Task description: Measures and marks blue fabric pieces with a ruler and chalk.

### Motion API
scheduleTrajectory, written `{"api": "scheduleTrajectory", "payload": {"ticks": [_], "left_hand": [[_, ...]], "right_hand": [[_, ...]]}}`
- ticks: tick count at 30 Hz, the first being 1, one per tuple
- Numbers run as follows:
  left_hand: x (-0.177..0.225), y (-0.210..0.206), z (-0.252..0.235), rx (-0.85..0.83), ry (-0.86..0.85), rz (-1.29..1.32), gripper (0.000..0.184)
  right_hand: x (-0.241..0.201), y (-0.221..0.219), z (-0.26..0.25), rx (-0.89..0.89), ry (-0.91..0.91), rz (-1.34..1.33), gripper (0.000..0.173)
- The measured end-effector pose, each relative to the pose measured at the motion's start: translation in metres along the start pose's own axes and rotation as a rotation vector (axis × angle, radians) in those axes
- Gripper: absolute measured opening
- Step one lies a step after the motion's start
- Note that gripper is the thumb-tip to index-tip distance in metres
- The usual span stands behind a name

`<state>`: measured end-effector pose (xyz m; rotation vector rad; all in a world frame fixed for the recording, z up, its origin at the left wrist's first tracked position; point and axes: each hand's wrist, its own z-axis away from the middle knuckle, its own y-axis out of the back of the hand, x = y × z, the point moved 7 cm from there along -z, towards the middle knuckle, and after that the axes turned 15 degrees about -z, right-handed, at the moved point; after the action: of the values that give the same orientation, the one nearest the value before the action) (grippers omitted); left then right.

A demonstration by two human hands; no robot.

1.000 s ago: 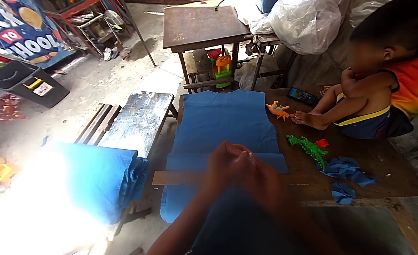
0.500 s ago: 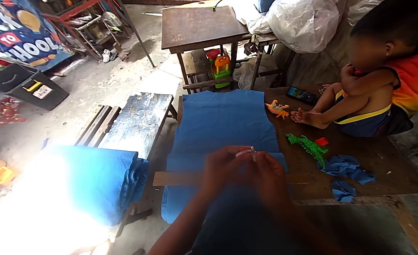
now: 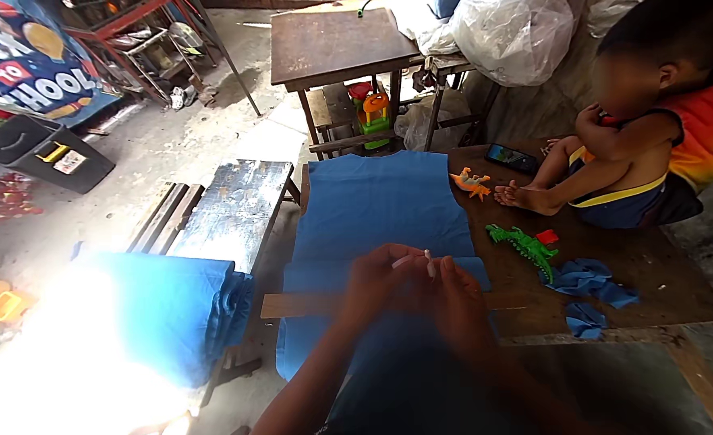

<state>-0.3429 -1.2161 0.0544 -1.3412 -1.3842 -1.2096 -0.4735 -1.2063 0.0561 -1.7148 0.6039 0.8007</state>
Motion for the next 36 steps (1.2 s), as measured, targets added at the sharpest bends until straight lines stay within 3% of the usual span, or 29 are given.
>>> {"api": "scheduleTrajectory", "payload": {"ticks": [2, 5, 13, 18, 24, 29, 30, 33, 36], "left_hand": [[0.000, 0.002, 0.000, 0.044, -0.005, -0.023, 0.007], [0.000, 0.002, 0.000, 0.059, -0.005, -0.045, 0.006], [-0.011, -0.004, -0.002, 0.022, 0.082, 0.012, 0.008], [-0.001, -0.006, -0.005, -0.109, -0.050, 0.055, 0.041], [0.003, -0.001, -0.004, -0.033, -0.102, -0.085, 0.018], [0.001, 0.001, -0.005, -0.122, -0.142, -0.116, 0.015], [0.001, 0.001, -0.006, -0.115, -0.139, -0.120, 0.015], [0.003, 0.001, -0.005, -0.030, -0.119, -0.133, 0.013], [0.006, 0.000, -0.002, -0.007, -0.140, -0.140, 0.014]], "right_hand": [[-0.004, 0.001, 0.001, -0.015, 0.133, 0.105, 0.013], [-0.009, 0.007, 0.002, 0.063, 0.227, 0.121, 0.009], [-0.001, 0.004, -0.001, 0.097, -0.040, -0.155, 0.028], [0.001, 0.006, -0.002, 0.101, -0.010, -0.075, 0.024], [-0.004, 0.004, 0.000, 0.074, 0.067, -0.029, 0.022], [0.002, 0.000, 0.002, 0.036, -0.083, -0.174, 0.036], [0.002, 0.002, 0.002, 0.044, -0.063, -0.131, 0.036], [-0.006, 0.006, 0.002, 0.019, 0.158, 0.124, 0.012], [-0.014, 0.008, 0.003, 0.059, 0.278, 0.209, 0.011]]}}
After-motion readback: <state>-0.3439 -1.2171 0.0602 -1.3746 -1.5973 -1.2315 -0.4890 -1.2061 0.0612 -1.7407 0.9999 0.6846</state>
